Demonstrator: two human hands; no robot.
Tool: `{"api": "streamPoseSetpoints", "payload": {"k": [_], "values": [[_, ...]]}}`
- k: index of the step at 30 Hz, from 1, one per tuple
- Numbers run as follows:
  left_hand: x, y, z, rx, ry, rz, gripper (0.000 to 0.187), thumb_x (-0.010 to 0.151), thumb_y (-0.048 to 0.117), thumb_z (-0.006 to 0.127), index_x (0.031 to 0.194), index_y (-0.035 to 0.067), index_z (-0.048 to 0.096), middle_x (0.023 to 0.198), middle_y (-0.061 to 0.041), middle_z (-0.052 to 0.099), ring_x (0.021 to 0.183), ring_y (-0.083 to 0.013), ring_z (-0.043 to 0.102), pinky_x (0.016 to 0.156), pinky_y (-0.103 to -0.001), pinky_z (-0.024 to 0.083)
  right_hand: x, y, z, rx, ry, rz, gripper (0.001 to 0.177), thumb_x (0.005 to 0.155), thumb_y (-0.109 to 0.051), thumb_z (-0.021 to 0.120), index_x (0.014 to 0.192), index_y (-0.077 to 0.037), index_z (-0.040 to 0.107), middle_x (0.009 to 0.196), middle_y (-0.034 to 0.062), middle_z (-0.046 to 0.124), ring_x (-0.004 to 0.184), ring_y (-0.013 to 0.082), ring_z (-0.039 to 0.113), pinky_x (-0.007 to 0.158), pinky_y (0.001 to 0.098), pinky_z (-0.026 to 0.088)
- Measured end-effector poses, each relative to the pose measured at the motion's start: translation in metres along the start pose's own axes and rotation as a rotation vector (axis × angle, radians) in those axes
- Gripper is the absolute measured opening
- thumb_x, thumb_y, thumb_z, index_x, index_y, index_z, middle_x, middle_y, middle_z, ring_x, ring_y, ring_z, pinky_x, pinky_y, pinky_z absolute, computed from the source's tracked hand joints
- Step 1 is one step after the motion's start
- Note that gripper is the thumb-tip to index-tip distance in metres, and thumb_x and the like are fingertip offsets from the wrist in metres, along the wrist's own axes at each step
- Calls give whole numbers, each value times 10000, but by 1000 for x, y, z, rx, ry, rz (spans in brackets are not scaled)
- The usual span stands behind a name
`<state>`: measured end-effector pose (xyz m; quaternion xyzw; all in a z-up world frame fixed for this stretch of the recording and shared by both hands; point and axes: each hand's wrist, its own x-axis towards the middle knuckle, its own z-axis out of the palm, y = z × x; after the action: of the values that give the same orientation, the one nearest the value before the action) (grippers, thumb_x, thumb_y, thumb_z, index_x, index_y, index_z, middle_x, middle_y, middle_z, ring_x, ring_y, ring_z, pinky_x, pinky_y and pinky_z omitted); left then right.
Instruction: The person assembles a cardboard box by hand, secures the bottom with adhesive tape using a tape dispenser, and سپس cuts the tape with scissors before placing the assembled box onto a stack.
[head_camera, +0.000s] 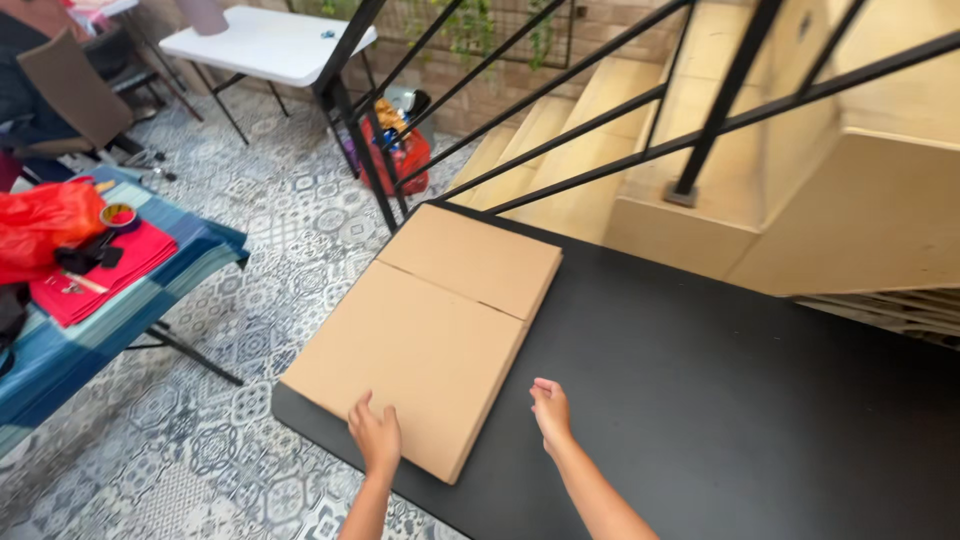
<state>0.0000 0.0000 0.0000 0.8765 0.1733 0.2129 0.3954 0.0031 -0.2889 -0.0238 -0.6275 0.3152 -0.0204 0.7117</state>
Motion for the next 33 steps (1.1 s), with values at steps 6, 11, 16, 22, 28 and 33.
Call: {"api": "streamPoseSetpoints", "payload": {"k": [6,11,16,22,28,33], "values": [[101,-28,-20,197,-140,-223,545,742,253,501,1246,54,443,1288,-153,430,1232,-344,348,979,-528,281,-17,-1,74,-315,78,79,460,750,-239,564,1178,-78,515,1146,82,602,1031,195,576,883,305,419],[158,-57,-27,299,-242,-247,666,720,283,502,1320,40,346,1408,-140,298,1333,-317,199,1034,-524,194,-7,31,92,-347,177,-65,466,726,-194,575,1162,-43,507,1124,120,530,935,196,608,901,295,444],[211,-78,-31,461,-416,-407,659,703,445,564,1192,10,487,1218,-194,520,1178,-366,447,925,-525,354,-16,25,92,-386,197,-48,490,731,-198,544,1198,-63,480,1133,103,516,965,186,585,945,299,409],[225,-100,-18,370,-585,-445,744,695,456,442,1374,162,359,1391,-71,395,1266,-340,365,1006,-567,173,-18,15,82,-435,143,7,460,729,-229,521,1180,-150,558,1083,45,512,898,129,603,877,264,447],[172,-95,-9,235,-271,-366,616,736,389,436,1306,158,462,1330,-93,447,1251,-289,352,1077,-480,80,-37,-25,73,-411,118,48,402,679,-202,467,1019,-200,681,1030,42,598,866,145,635,801,262,464],[113,-93,-4,247,127,-108,533,724,281,537,1210,63,562,1259,-135,536,1206,-262,428,1026,-481,161,-36,-35,45,-407,211,125,320,672,-280,612,939,-105,596,892,15,671,784,149,618,691,282,439]]}}
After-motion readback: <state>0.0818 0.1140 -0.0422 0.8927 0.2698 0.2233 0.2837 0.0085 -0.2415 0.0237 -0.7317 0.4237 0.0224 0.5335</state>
